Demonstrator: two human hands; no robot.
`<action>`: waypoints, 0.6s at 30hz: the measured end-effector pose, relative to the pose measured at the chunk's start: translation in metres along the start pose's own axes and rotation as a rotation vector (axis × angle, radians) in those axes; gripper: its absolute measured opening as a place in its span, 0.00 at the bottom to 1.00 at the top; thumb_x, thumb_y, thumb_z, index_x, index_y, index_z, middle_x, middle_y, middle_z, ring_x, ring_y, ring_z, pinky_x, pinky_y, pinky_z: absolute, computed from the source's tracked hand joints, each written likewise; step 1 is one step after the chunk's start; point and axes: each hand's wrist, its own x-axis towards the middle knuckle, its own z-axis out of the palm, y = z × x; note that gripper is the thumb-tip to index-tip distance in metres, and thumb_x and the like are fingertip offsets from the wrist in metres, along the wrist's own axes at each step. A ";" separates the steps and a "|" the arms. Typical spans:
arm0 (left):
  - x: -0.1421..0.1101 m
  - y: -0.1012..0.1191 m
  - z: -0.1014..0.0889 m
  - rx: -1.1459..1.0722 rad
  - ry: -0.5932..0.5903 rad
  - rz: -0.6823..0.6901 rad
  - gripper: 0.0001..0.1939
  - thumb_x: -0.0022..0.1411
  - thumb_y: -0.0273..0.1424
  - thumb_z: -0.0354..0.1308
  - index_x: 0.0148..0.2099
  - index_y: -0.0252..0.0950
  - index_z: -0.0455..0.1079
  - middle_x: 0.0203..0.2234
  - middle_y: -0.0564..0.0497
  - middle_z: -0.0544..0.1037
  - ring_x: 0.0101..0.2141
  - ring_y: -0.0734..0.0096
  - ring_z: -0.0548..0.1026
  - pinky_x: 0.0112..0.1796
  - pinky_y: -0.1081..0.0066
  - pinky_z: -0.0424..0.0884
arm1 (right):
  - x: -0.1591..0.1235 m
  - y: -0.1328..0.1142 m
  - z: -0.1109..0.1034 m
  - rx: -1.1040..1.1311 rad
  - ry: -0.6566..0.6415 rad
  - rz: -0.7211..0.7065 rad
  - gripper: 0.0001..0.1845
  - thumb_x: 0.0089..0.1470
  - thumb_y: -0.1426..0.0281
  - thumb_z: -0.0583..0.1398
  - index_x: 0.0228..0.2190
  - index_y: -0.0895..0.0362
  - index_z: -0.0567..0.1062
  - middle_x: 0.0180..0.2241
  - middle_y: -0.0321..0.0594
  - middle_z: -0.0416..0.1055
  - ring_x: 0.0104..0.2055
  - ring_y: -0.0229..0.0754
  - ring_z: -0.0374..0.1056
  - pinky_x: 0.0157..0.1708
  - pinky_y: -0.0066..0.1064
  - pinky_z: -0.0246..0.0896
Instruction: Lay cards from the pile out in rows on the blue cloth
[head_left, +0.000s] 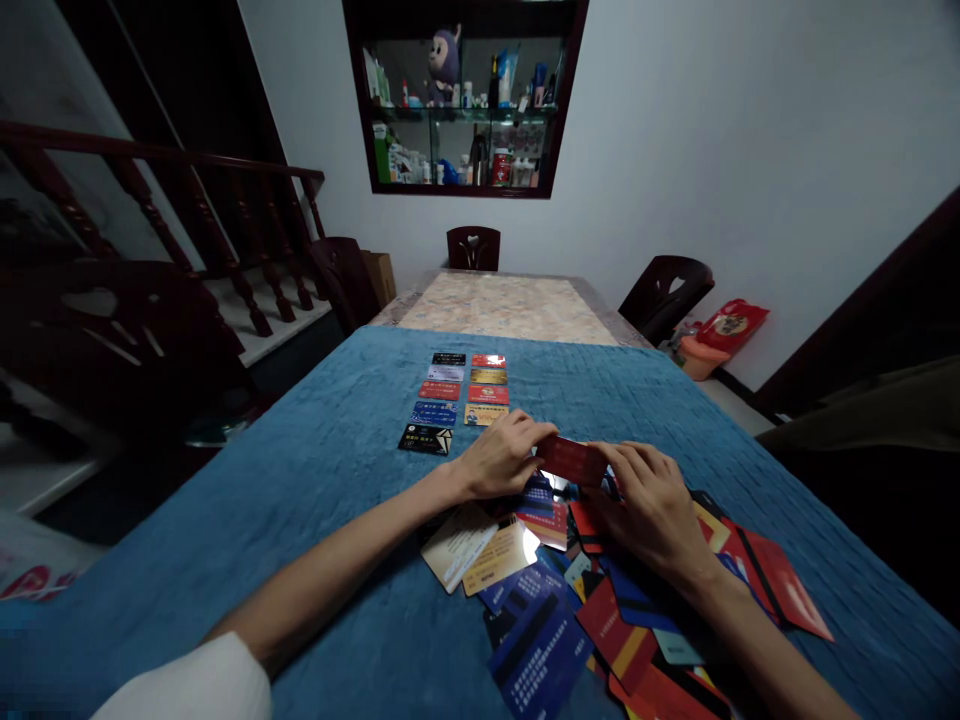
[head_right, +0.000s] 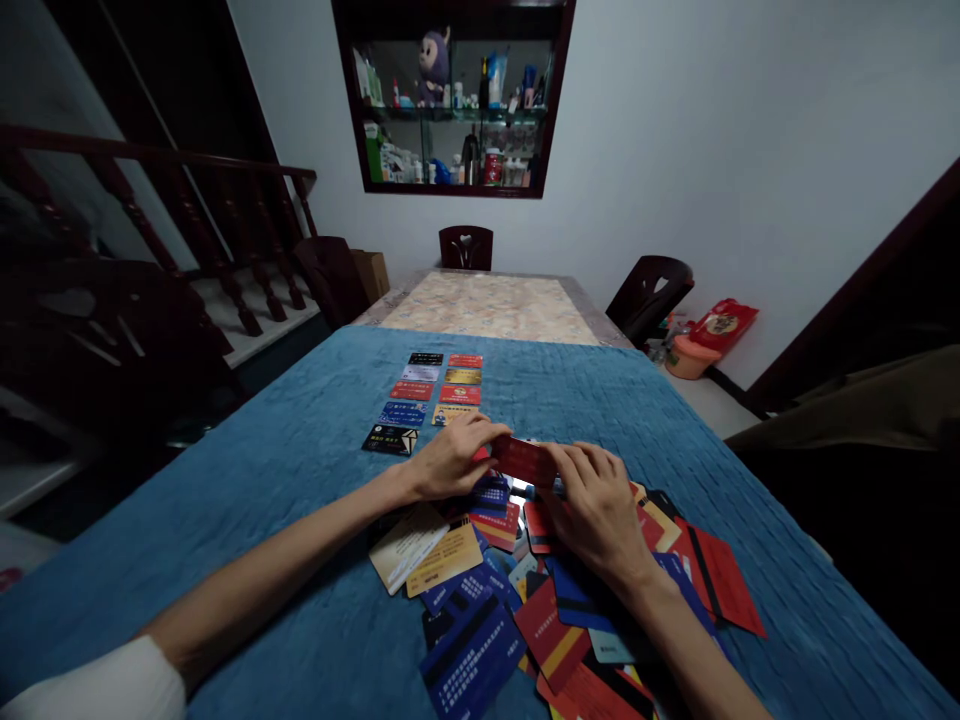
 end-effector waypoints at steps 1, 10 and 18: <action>0.000 0.000 -0.001 0.019 0.002 0.014 0.21 0.60 0.24 0.55 0.55 0.30 0.63 0.44 0.42 0.75 0.45 0.59 0.68 0.49 0.59 0.68 | 0.001 0.001 0.000 0.002 -0.011 0.002 0.19 0.58 0.69 0.57 0.51 0.60 0.66 0.43 0.48 0.72 0.47 0.52 0.63 0.44 0.41 0.58; -0.001 -0.009 -0.005 0.151 0.055 0.035 0.29 0.59 0.28 0.58 0.61 0.33 0.58 0.53 0.38 0.67 0.52 0.54 0.67 0.52 0.56 0.68 | 0.023 0.013 -0.002 -0.019 -0.042 -0.025 0.22 0.57 0.67 0.58 0.52 0.58 0.66 0.45 0.51 0.67 0.47 0.54 0.60 0.40 0.41 0.59; 0.009 -0.032 -0.014 0.281 0.065 -0.002 0.25 0.61 0.28 0.58 0.60 0.33 0.59 0.53 0.38 0.69 0.53 0.53 0.68 0.51 0.55 0.68 | 0.059 0.029 0.012 0.063 -0.065 -0.112 0.22 0.57 0.65 0.57 0.53 0.56 0.67 0.44 0.48 0.69 0.46 0.52 0.60 0.39 0.40 0.58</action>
